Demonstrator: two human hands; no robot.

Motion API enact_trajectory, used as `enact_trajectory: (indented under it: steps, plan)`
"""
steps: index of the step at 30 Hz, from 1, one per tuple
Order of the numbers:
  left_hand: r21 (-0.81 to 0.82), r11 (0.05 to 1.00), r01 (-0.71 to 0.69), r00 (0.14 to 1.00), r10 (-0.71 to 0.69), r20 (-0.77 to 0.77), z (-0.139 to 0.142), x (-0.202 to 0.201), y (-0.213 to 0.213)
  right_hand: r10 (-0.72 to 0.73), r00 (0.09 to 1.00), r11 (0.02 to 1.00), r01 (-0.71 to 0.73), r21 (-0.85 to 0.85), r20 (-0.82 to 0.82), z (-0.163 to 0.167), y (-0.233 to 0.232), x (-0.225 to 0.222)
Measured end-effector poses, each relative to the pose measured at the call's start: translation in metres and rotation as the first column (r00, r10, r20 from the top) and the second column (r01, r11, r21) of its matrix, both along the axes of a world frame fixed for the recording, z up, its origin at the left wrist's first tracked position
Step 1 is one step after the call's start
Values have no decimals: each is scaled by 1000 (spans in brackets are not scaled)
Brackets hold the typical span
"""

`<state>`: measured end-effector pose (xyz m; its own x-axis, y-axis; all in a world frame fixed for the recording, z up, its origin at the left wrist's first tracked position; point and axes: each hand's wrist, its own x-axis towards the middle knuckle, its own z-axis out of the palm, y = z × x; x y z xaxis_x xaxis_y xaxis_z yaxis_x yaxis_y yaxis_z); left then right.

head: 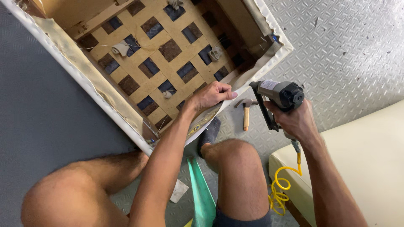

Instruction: The person staples fabric onto the underside of a furniture frame using a pneumatic staple gun. They pull the fabric taut and secure it along the edges of the frame.

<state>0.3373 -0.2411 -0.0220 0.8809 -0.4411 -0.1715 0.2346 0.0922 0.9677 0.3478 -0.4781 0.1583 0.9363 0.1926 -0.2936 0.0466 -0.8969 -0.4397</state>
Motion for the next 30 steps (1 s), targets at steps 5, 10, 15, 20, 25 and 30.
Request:
enact_trajectory:
  steps: [5, 10, 15, 20, 25, 30]
  plan:
    - [-37, 998, -44, 999, 43, -32, 2, -2, -3, -65, 997, 998, 66, 13, -29, 0, -1, 0]
    - [-95, 993, -67, 998, 65, -19, 0, -5, -3, 28, 998, 999, -29, 22, 55, -1, 1, 0]
    - [-46, 997, -58, 995, 54, -83, 3, -6, -2, -104, 991, 994, 101, -38, -81, -4, -1, 0]
    - [-66, 996, -60, 993, 53, -102, 8, -7, -2, 76, 995, 997, -75, -28, 65, -5, 1, 2]
    - [-59, 995, -75, 996, 71, -60, 5, -7, -2, -42, 997, 994, 35, -108, -63, 0, 7, -3]
    - [-57, 997, -57, 993, 51, -104, 2, -7, -3, 37, 999, 999, -37, -2, 17, 1, 15, -14]
